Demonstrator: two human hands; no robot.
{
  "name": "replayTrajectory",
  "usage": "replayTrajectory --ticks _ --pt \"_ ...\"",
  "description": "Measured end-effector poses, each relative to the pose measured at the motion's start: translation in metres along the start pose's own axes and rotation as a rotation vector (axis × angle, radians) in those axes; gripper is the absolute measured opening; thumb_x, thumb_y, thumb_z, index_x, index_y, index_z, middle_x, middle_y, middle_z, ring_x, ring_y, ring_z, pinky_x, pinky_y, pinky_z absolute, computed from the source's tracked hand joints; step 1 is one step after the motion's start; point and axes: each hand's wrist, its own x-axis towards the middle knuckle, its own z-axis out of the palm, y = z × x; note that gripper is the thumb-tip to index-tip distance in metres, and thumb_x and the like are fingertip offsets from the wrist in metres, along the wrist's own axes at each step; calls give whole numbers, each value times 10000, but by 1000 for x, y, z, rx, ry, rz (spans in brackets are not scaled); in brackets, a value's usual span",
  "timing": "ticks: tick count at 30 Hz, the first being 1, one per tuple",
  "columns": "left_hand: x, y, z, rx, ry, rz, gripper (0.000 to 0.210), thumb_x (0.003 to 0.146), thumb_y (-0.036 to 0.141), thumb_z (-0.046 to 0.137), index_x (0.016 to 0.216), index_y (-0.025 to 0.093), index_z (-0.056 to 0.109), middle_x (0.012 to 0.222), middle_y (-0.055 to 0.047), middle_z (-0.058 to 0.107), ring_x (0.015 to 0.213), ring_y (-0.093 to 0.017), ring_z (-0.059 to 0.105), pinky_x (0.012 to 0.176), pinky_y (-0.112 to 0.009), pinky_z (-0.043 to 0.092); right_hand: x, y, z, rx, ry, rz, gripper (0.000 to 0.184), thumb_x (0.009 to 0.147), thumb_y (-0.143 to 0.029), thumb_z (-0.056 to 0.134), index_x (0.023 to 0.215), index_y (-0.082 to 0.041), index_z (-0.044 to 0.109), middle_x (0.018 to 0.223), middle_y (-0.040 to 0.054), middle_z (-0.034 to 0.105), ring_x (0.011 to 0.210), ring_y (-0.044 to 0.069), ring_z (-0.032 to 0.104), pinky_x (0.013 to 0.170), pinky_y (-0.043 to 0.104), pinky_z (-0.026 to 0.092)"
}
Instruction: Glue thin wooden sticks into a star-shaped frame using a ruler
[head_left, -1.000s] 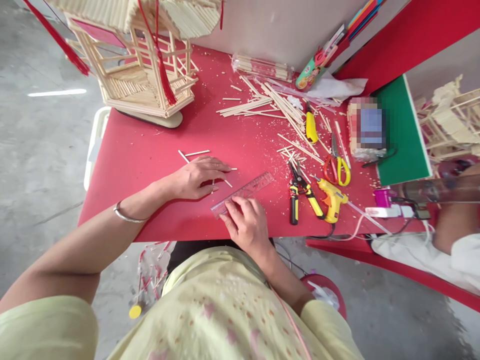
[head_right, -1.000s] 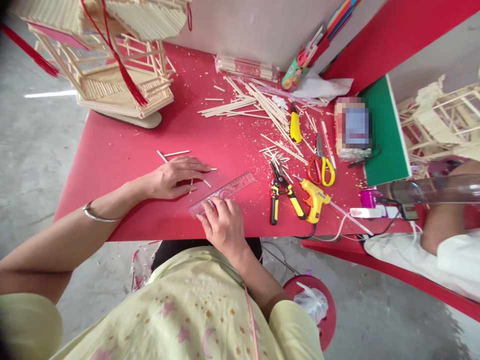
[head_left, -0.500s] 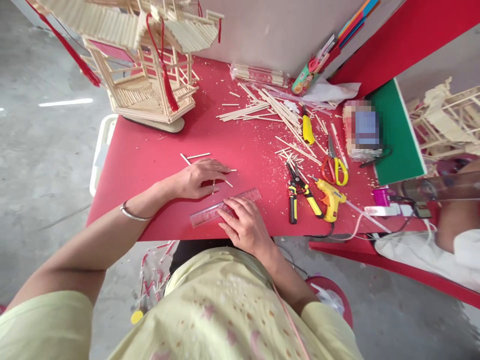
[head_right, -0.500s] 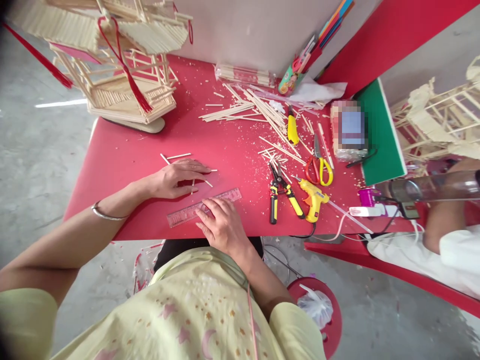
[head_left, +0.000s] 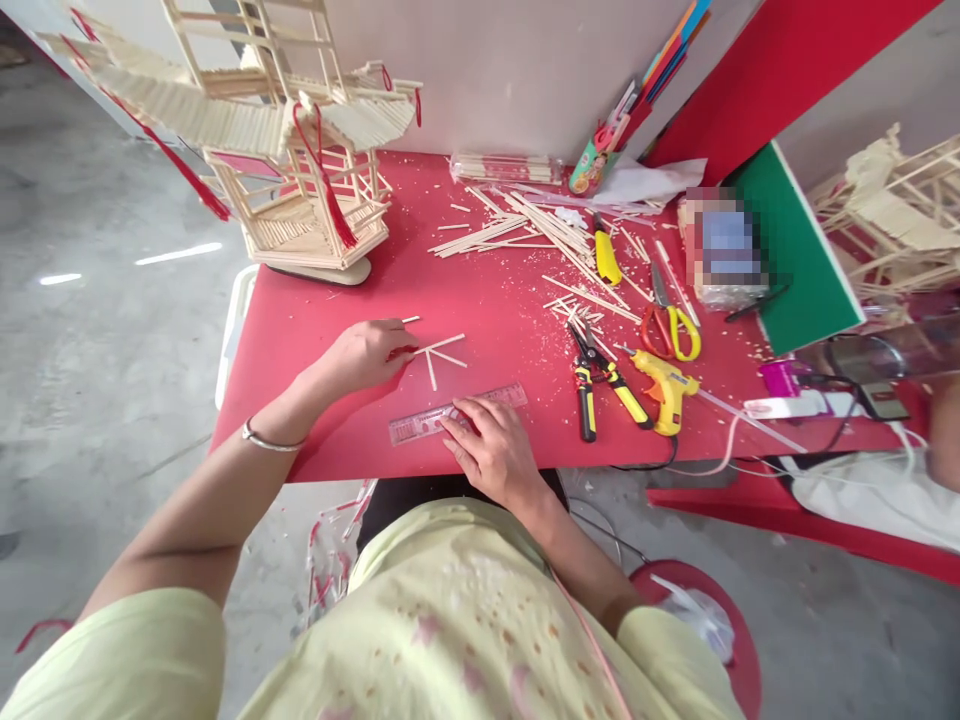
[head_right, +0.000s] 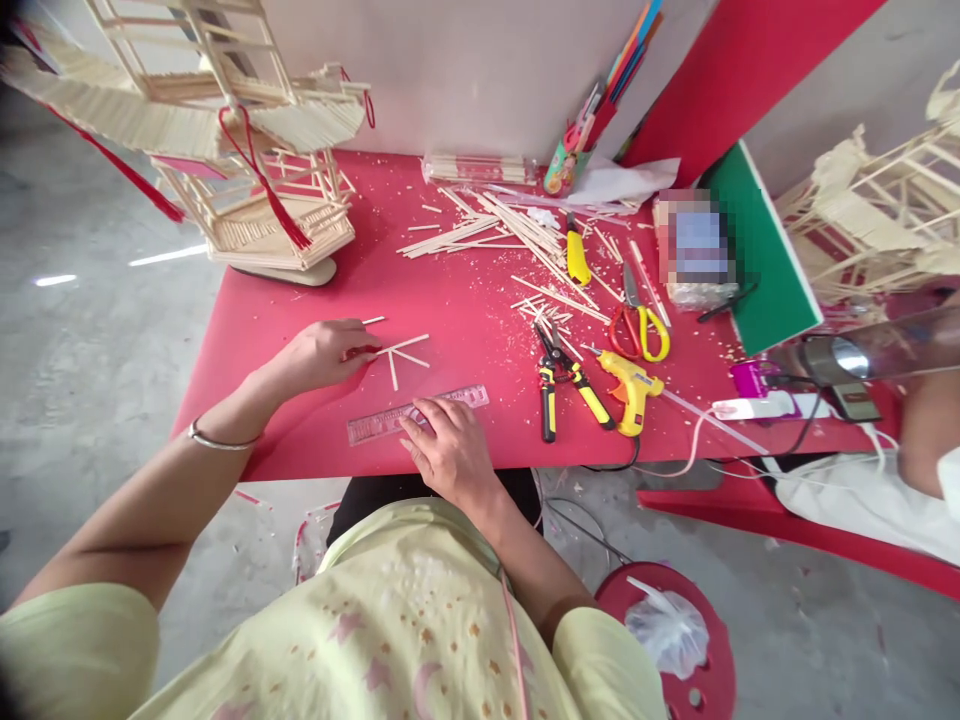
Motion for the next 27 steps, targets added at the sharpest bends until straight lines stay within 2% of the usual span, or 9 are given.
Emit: replayTrajectory --ticks 5,9,12,14,16,18,21,24,27 --pt "8 7 -2 -108 -32 -36 221 965 330 606 862 218 767 654 12 674 536 -137 585 600 -266 523 -3 -5 1 -10 14 41 339 1056 -356 663 1376 -287 754 1422 115 712 1282 304 610 1133 532 524" --pt "14 13 -6 -142 -75 -28 199 963 306 588 932 219 765 681 30 664 517 -104 535 548 -240 489 -4 -7 -1 -13 36 63 321 1057 -383 659 1340 -278 768 1335 115 730 1267 307 604 1169 543 493" --pt "13 11 -3 -180 -66 2 233 980 318 581 1012 212 787 721 23 688 586 -110 588 667 -249 585 -4 -8 -4 -3 31 70 312 1059 -383 657 1325 -270 771 1320 117 727 1275 304 608 1181 538 482" --pt "11 8 2 -195 -15 17 250 993 345 595 1026 202 797 731 22 697 612 -111 604 846 -304 647 -1 -8 -8 1 26 69 318 1060 -400 658 1328 -266 766 1329 118 728 1290 308 610 1196 548 468" --pt "8 4 7 -216 49 10 256 994 371 622 1044 200 805 748 18 713 630 -115 621 983 -360 651 5 -8 -12 4 43 76 319 1066 -416 655 1330 -271 759 1329 112 737 1280 306 621 1179 546 475" --pt "6 -1 12 -238 86 -7 259 991 388 643 1059 205 813 791 3 746 668 -129 654 1019 -372 650 18 -6 -14 -8 70 93 303 1083 -396 635 1332 -272 754 1303 105 754 1213 288 651 1100 509 515" --pt "4 -5 17 -242 78 2 265 999 388 640 1052 209 829 872 -24 788 753 -155 707 1035 -378 647 44 -3 -10 -77 65 139 308 1115 -357 576 1338 -242 754 1213 111 772 1061 263 668 923 439 555" --pt "2 -6 20 -197 56 -2 283 1010 360 615 1070 202 842 909 -52 799 802 -185 740 888 -349 666 69 0 0 -163 -6 209 320 1124 -372 558 1310 -220 769 1068 119 752 992 264 646 771 383 533" --pt "-1 -2 22 -156 57 -36 288 1012 315 598 1088 198 850 914 -61 796 843 -198 759 788 -309 638 83 0 8 -223 -109 264 304 1125 -255 525 1296 -216 772 1067 115 724 1020 254 636 691 336 472"
